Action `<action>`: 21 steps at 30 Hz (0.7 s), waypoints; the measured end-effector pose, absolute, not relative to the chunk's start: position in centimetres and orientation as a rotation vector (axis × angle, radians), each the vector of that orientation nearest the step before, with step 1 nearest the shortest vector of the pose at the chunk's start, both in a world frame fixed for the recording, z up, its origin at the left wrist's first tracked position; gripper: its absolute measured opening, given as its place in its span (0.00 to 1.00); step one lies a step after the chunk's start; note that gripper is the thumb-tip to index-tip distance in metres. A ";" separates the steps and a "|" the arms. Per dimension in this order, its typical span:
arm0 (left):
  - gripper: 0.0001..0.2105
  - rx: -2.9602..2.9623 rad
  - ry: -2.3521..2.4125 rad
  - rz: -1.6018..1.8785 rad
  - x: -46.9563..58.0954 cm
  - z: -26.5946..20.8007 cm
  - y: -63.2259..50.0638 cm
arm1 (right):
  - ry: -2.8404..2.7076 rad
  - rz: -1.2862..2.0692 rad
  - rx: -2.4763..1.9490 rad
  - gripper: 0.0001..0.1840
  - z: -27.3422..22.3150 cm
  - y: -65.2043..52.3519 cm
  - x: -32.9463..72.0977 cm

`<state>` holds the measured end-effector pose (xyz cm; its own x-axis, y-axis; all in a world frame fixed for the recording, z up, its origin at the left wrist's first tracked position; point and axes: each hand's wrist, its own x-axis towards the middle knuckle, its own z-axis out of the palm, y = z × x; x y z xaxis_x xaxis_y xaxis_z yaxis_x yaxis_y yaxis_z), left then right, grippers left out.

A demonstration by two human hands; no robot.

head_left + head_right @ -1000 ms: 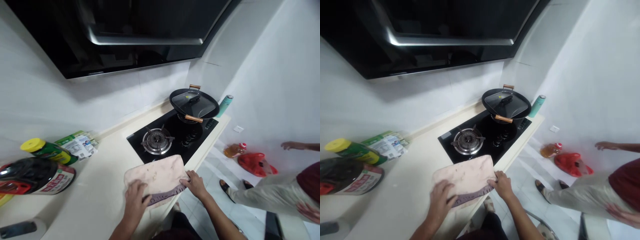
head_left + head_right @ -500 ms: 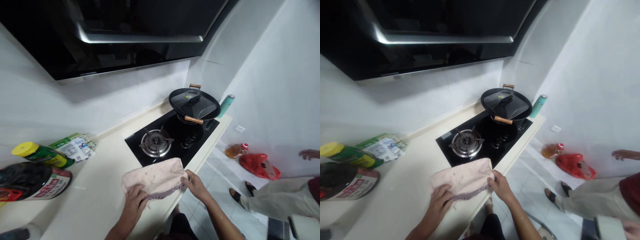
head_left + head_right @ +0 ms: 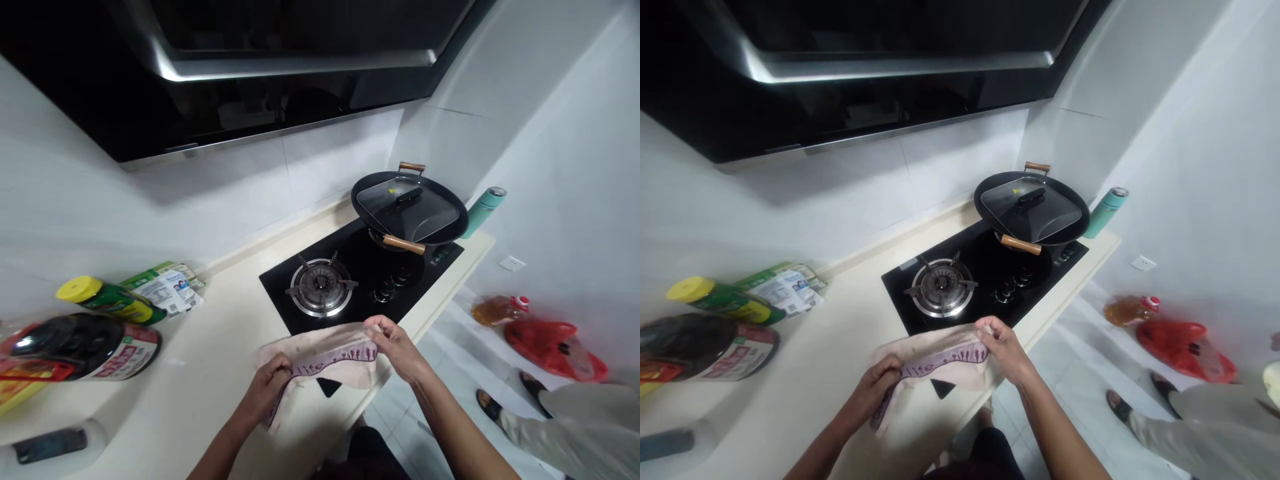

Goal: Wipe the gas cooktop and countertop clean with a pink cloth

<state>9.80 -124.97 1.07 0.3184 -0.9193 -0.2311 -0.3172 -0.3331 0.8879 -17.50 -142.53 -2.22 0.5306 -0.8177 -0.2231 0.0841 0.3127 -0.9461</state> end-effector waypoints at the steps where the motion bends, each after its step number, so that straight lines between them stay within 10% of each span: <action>1: 0.12 1.805 -1.111 -1.006 9.8 1.4 -125.3 | 0.807 -0.684 -1.061 0.27 -1.8 -142.8 -17.4; 21: 0.14 1.961 -1.215 -0.890 7.1 -1.9 -128.5 | 0.674 -0.774 -0.738 0.29 0.1 -142.2 -13.9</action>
